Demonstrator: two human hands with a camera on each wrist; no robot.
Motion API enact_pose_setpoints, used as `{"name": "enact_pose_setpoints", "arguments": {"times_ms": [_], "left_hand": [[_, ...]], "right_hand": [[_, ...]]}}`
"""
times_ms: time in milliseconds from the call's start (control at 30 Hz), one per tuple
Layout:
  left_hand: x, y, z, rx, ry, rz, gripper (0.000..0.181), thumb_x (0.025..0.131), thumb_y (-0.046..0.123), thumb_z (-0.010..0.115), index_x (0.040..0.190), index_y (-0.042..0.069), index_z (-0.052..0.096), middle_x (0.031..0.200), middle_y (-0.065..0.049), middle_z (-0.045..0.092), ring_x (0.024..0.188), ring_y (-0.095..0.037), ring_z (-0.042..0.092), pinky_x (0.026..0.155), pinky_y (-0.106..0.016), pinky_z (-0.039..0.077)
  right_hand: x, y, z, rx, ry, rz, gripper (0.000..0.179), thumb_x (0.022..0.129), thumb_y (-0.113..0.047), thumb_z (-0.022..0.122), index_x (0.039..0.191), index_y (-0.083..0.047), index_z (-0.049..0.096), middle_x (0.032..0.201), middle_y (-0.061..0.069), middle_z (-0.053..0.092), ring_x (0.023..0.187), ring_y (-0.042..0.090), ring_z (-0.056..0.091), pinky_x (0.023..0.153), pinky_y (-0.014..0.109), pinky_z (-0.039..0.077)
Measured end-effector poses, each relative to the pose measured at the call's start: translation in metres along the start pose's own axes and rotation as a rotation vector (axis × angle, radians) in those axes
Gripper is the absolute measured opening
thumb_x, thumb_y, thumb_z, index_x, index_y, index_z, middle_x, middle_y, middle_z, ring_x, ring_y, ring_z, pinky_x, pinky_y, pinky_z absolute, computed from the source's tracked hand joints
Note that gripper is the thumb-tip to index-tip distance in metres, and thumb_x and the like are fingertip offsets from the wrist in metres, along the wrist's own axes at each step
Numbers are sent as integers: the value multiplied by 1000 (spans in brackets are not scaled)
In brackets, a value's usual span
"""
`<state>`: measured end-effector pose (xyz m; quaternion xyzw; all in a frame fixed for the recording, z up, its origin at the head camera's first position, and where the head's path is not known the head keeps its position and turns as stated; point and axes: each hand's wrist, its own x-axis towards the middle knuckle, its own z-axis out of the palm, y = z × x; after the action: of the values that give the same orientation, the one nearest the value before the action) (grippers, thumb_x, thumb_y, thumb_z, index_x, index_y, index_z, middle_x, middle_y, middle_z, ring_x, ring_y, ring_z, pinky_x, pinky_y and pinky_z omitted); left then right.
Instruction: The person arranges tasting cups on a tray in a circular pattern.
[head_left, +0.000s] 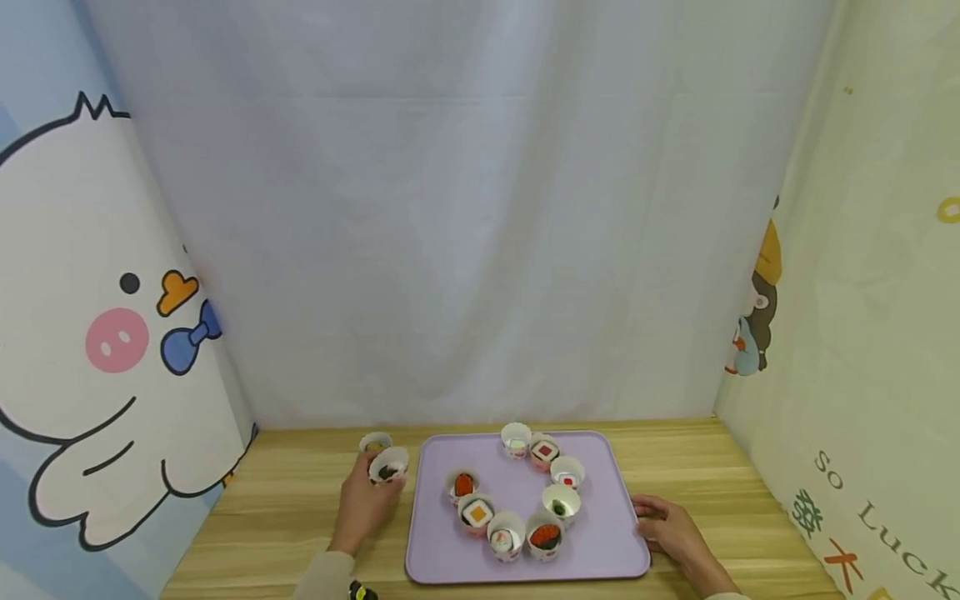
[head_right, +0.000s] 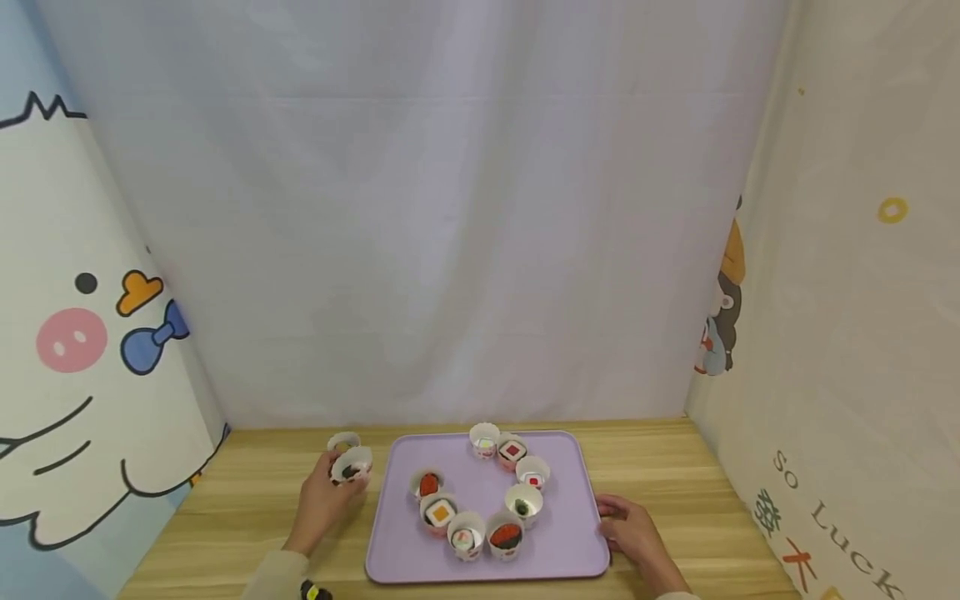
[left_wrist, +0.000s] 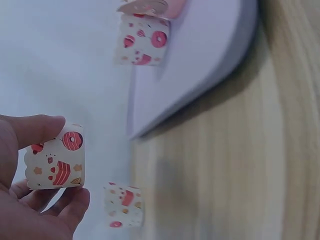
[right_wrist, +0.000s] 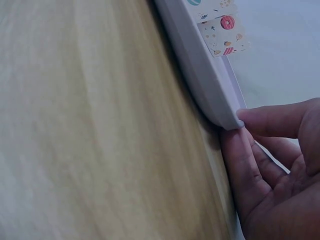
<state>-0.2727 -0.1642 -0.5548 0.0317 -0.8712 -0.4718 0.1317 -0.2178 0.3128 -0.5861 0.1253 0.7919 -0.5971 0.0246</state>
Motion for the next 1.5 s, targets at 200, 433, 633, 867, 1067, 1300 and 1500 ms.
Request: {"name": "enact_pose_setpoints", "arguments": {"times_ms": [200, 433, 633, 867, 1067, 1300, 1500], "left_hand": [[4, 23, 1, -28, -21, 56, 60, 80, 17, 78, 131, -1, 51, 121, -25, 64, 103, -34, 63, 84, -44, 51], [12, 50, 10, -85, -91, 94, 60, 82, 19, 77, 133, 4, 50, 126, -22, 62, 110, -35, 62, 86, -47, 53], [20, 68, 23, -109, -132, 109, 61, 83, 18, 76, 136, 5, 48, 128, -23, 60, 111, -35, 62, 84, -45, 53], [28, 74, 40, -99, -164, 127, 60, 83, 19, 76, 135, 6, 49, 124, -20, 63, 101, -29, 63, 78, -38, 52], [33, 78, 55, -98, -200, 126, 58, 82, 17, 76, 133, 6, 50, 123, -20, 63, 98, -28, 62, 78, -38, 52], [39, 77, 74, -78, -251, 108, 62, 82, 16, 76, 136, 4, 48, 128, -23, 60, 94, -25, 62, 75, -37, 52], [39, 79, 84, -58, -269, 88, 59, 81, 17, 77, 132, 5, 51, 126, -21, 62, 97, -27, 62, 78, -40, 52]], "right_hand": [[0, 1, -2, -1, 5, 4, 56, 75, 10, 62, 130, 11, 55, 108, 16, 65, 82, 17, 63, 66, 34, 58], [2, 1, -3, -8, 16, 8, 56, 75, 9, 62, 131, 10, 55, 108, 17, 66, 81, 18, 65, 65, 35, 58], [3, 2, -3, -8, 15, 11, 56, 75, 9, 62, 131, 9, 55, 110, 18, 66, 82, 19, 65, 66, 36, 58], [2, 2, -3, -8, 18, 7, 56, 74, 11, 62, 130, 10, 56, 108, 16, 66, 82, 19, 64, 66, 35, 58], [3, 3, -3, -9, 17, 0, 55, 74, 11, 62, 129, 10, 56, 106, 16, 67, 81, 18, 64, 65, 35, 58], [2, 3, -3, 4, -3, -11, 56, 74, 10, 62, 130, 12, 55, 104, 13, 67, 80, 17, 64, 64, 34, 58], [0, 2, -2, 10, 1, -12, 57, 73, 10, 62, 130, 12, 54, 104, 14, 67, 80, 18, 65, 65, 35, 59]]}}
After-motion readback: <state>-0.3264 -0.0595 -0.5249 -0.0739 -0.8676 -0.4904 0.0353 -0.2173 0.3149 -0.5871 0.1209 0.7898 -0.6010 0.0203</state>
